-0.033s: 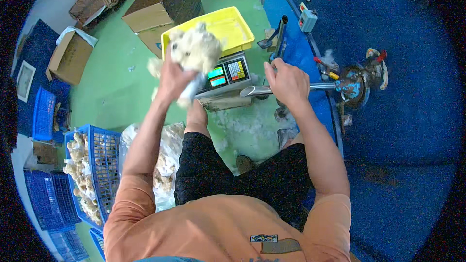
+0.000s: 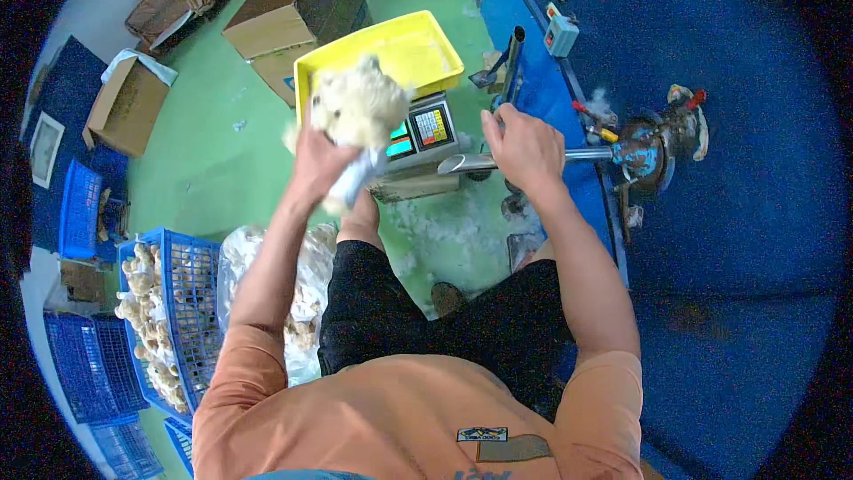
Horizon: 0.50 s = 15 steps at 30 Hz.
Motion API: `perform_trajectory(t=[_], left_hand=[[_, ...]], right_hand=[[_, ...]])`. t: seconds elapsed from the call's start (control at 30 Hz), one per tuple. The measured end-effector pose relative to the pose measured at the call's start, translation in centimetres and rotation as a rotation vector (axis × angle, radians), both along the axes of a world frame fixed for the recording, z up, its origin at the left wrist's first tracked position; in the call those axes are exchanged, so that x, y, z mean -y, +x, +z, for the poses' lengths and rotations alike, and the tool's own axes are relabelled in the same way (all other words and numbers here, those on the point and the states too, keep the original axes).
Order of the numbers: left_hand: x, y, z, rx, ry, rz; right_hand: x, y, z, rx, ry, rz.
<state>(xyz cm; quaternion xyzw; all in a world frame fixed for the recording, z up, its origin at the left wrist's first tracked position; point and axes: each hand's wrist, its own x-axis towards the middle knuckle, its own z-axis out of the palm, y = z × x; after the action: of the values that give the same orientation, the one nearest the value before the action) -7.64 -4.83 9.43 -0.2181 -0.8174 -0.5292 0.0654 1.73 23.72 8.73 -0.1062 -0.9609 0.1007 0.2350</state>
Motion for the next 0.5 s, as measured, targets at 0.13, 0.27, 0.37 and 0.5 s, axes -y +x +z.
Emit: perform_trajectory(t=[0.13,0.27,0.37,0.5], left_hand=[[0.5,5.7,-5.5,0.454,0.065,0.047],[-1.7,6.6,-13.1,0.488,0.416,-0.125],[-3.9,7.3,-12.1,0.411,0.555,-0.182],[-5.4,8.2,-10.0,0.345,0.446,-0.209]], right_hand=[[0.4,-0.2,0.2,-0.014,0.008,0.029],[0.7,0.0,0.3,-0.02,0.006,0.039],[0.6,-0.2,0.3,-0.032,0.012,0.035],[0.5,0.2,0.1,-0.039,0.013,0.028]])
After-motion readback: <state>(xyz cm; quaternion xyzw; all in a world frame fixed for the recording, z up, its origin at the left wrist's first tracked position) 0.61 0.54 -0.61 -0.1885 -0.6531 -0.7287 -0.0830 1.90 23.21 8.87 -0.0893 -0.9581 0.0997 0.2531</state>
